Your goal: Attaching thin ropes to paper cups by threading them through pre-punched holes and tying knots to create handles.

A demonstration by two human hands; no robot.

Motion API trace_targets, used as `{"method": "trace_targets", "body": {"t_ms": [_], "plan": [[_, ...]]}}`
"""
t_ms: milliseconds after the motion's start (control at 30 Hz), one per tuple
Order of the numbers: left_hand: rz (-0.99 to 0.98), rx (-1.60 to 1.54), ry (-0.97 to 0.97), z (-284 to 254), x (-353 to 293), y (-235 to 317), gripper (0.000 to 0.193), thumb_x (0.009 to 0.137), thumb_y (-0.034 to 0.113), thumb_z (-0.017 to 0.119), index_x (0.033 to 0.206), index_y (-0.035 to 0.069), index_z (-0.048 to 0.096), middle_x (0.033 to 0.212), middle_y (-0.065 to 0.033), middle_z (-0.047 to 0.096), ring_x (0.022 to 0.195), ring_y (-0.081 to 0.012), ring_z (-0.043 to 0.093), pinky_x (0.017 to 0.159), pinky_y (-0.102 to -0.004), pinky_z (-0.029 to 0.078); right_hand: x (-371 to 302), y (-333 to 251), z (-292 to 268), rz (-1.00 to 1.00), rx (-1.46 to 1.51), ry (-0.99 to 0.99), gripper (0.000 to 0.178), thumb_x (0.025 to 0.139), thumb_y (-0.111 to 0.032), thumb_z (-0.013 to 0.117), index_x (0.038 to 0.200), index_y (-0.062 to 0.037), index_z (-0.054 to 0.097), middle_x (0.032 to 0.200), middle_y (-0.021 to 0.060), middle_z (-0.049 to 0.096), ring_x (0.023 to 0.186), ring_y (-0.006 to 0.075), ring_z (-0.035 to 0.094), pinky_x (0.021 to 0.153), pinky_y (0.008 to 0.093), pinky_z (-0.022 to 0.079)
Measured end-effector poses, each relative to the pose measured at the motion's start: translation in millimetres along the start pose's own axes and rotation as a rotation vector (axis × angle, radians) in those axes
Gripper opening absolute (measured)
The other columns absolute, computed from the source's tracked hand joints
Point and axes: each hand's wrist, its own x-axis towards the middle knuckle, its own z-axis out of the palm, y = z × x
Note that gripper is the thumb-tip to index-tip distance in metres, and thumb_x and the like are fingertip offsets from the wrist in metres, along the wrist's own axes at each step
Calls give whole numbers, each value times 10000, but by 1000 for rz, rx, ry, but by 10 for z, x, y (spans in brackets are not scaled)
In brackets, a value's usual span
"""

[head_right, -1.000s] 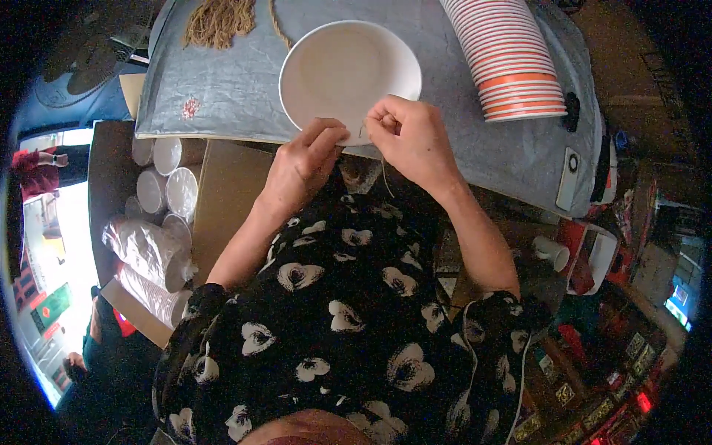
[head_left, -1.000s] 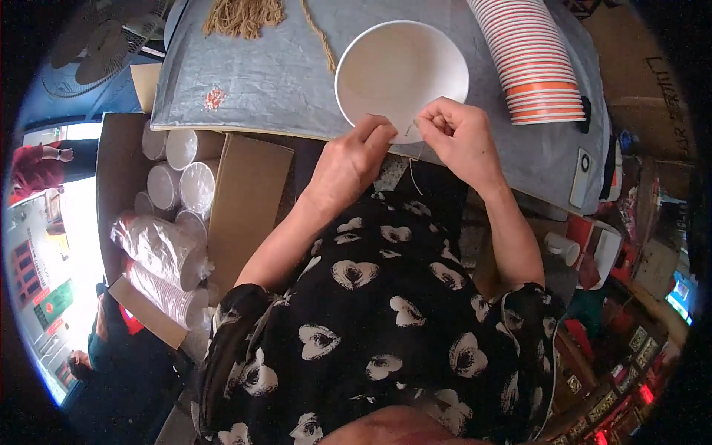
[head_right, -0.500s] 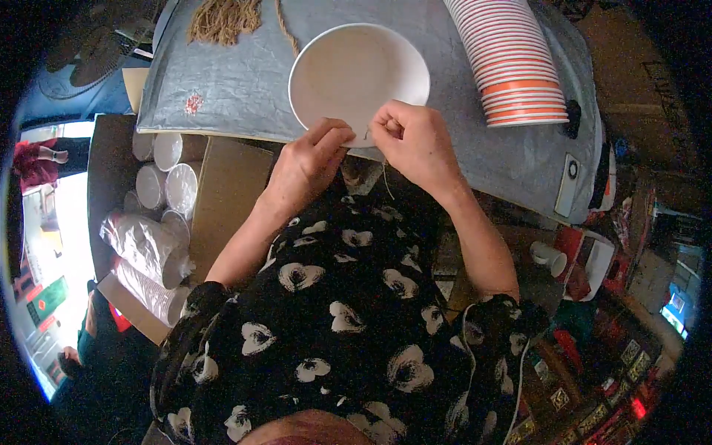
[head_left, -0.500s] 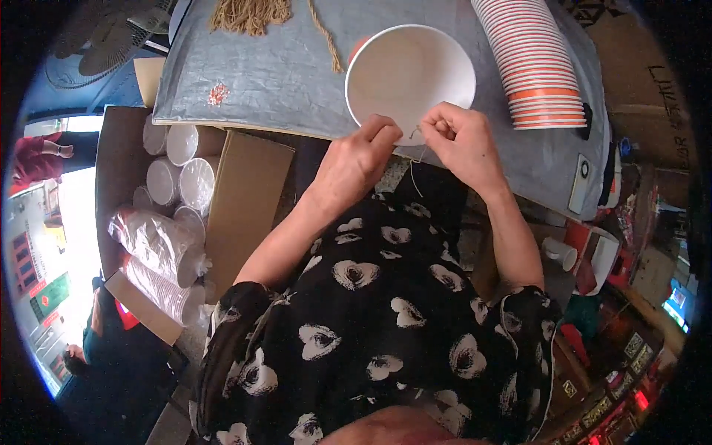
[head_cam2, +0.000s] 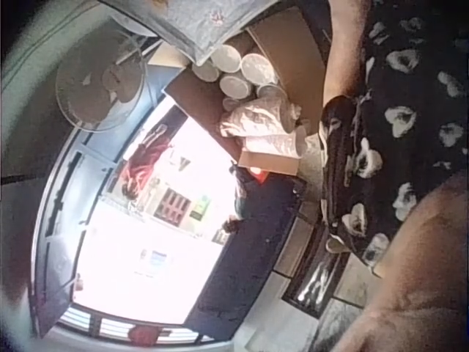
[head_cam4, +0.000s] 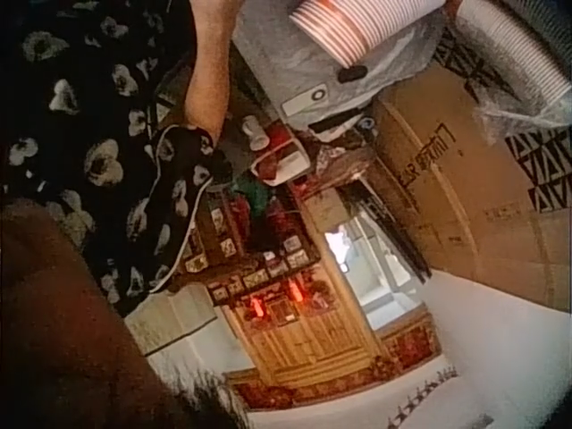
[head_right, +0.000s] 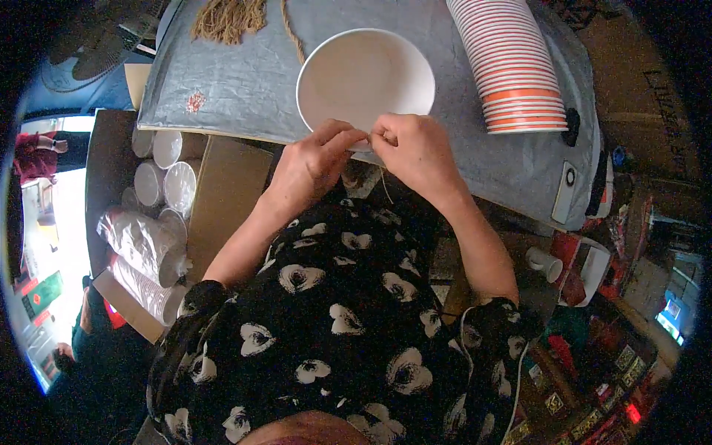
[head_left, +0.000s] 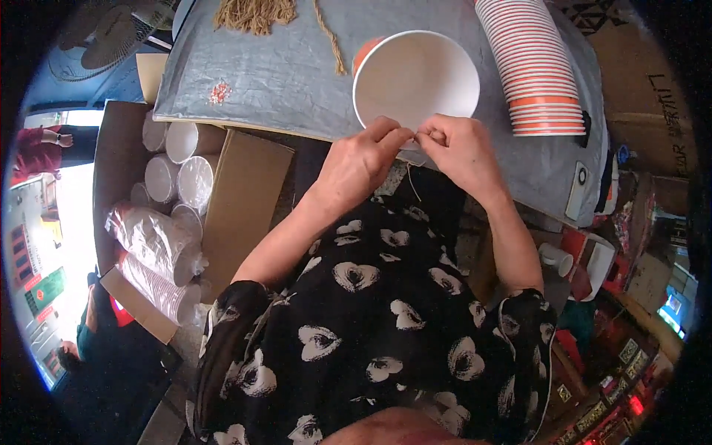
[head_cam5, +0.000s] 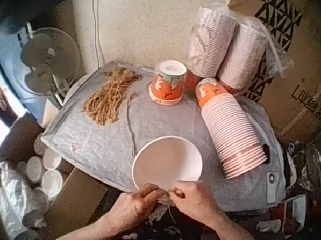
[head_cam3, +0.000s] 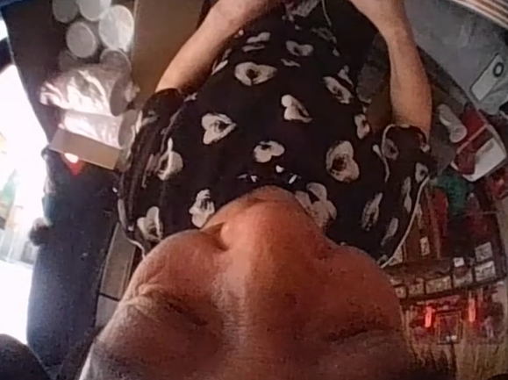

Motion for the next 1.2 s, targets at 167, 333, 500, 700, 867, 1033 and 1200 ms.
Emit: {"method": "trace_targets", "body": {"t_ms": [167,333,500,700,867,1033,1200], "plan": [[2,92,-52,-33,59,-4,298,842,30,606,1104,149,685,1090,-53,650,847,-330,692,704,-423,590,24,-10,-73,-59,-71,-46,144,861,-191,684,917,-60,707,776,174,693,726,340,697,650,420,542],[-7,128,-39,-71,143,20,275,849,45,608,1081,165,694,1076,-42,650,824,-327,696,702,-436,590,27,-9,-219,23,338,-141,279,937,-103,629,1189,19,630,796,63,701,602,83,582,550,232,468],[-60,82,45,-137,258,32,212,883,49,626,1057,147,697,995,-71,665,824,-333,695,674,-428,570,-87,60,-240,90,617,-106,254,937,-94,636,1166,16,638,830,67,708,590,60,557,537,212,455],[-45,17,109,-122,385,32,189,880,56,649,1048,126,698,965,-103,666,840,-348,686,680,-429,553,-270,268,222,148,735,261,189,924,-107,680,1082,-3,695,818,20,691,616,37,542,551,197,436],[-25,32,99,-76,372,73,151,910,105,614,1037,131,693,964,-102,653,797,-369,683,652,-473,554,-115,250,599,174,770,403,178,873,-71,728,1023,23,709,819,4,698,687,54,589,633,227,484],[-35,32,99,-57,372,78,150,908,105,617,1035,131,693,968,-106,651,807,-376,682,656,-469,554,-63,169,636,152,854,436,127,885,-64,717,976,24,705,810,-1,697,713,51,599,649,226,487],[-53,38,100,-118,385,17,139,908,104,622,1021,143,691,973,-92,656,819,-357,686,658,-452,554,-195,217,506,151,799,213,57,904,-49,704,922,5,702,770,-56,621,691,17,538,621,193,443]]}}
